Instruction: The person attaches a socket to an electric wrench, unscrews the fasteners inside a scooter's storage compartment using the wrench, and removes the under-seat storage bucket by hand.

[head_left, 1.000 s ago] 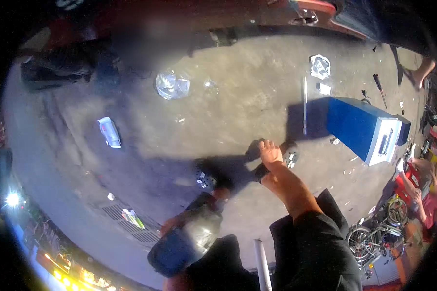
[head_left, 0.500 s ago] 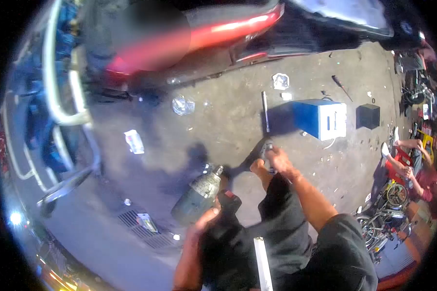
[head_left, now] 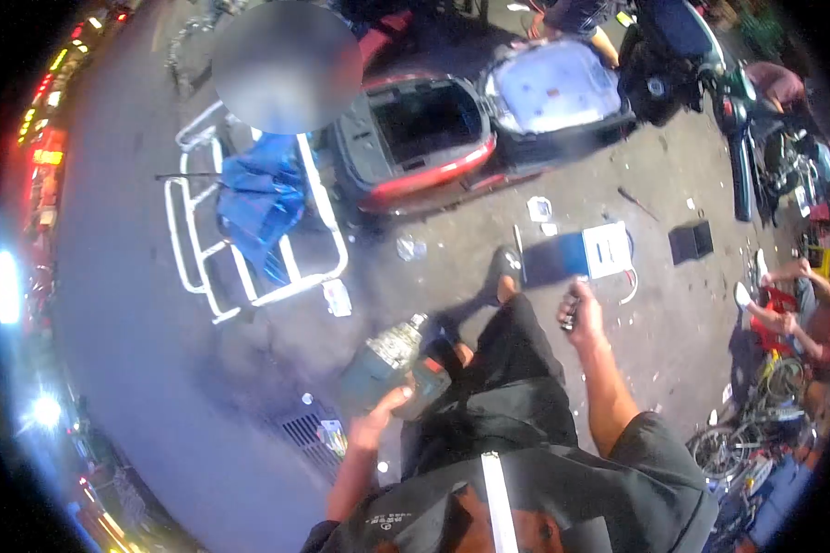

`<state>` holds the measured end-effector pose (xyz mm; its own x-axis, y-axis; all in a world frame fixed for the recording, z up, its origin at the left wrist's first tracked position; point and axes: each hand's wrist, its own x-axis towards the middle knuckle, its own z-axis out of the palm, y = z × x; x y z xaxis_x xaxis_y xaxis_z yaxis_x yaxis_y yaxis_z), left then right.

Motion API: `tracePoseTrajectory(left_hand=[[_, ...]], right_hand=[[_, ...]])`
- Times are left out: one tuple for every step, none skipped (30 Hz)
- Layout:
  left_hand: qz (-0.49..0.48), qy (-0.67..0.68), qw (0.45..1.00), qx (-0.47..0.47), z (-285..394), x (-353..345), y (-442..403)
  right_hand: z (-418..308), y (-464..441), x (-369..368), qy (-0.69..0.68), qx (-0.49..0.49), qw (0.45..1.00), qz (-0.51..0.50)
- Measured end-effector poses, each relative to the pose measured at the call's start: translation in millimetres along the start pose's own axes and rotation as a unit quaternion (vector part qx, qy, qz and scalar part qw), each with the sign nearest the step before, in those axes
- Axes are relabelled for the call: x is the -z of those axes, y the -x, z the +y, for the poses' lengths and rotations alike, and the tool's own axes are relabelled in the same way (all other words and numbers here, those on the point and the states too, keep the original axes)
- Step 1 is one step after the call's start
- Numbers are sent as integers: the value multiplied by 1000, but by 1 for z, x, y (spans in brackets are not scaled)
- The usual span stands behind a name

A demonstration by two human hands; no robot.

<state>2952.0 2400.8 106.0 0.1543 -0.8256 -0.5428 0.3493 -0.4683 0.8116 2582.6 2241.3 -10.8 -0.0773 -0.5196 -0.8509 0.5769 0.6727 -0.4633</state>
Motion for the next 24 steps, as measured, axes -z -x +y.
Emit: tracePoseTrajectory(left_hand=[[-13,-10,1000,-13,6,-5,-2],[-13,-34,999,-16,17,-16,-2],[-11,-56,998,-16,26,-30,-5],[-16,-77,997,-15,32,-42,-11],[-21,-97,995,-14,38,-53,-17],[-26,-113,993,-21,49,-69,-28],[-34,-130,991,-28,64,-86,-41],[-43,-150,987,-26,81,-102,-47],[-57,-210,976,-29,100,-117,-55],[-47,-257,963,-71,103,-127,-62],[-34,-303,945,-115,103,-135,-71],[-23,-349,924,-155,106,-140,-79],[-18,-393,908,-145,109,-141,-84],[-13,-434,891,-132,110,-141,-85],[-9,-474,873,-119,113,-143,-88],[0,-454,883,-118,119,-146,-91],[6,-435,893,-117,126,-148,-91],[11,-417,901,-117,132,-148,-94],[11,-393,911,-124,135,-145,-98],[11,-370,920,-128,137,-140,-100],[11,-347,929,-130,144,-138,-100],[19,-325,941,-91,152,-137,-99],[25,-304,951,-53,163,-137,-98],[29,-283,959,-15,175,-134,-99]], right_hand=[[0,3,-35,-46,-12,998,-40],[1,10,-72,-92,-27,993,-74],[2,18,-106,-80,-40,993,-73],[-2,24,-139,-65,-52,994,-72],[-6,32,-166,-115,-89,984,-100],[-18,34,-192,-164,-124,970,-129],[-36,37,-219,-152,-132,970,-135],[-53,49,-241,-145,-145,969,-135],[-64,56,-251,-138,-159,969,-131],[-75,55,-257,-139,-159,968,-134],[-86,51,-265,-137,-157,968,-140],[-93,47,-273,-138,-156,967,-144],[-98,42,-275,-159,-178,958,-158],[-98,43,-276,-138,-168,964,-156],[-102,46,-279,-118,-156,968,-154],[-105,47,-283,-99,-142,973,-153],[-103,48,-285,-81,-141,974,-161],[-101,48,-288,-66,-137,974,-168],[-99,45,-293,-52,-132,974,-177],[-96,42,-297,-28,-147,976,-155],[-89,39,-301,-5,-164,977,-133],[-81,36,-305,18,-179,977,-112],[-72,28,-303,20,-197,971,-133],[-72,30,-308,42,-214,966,-136]])
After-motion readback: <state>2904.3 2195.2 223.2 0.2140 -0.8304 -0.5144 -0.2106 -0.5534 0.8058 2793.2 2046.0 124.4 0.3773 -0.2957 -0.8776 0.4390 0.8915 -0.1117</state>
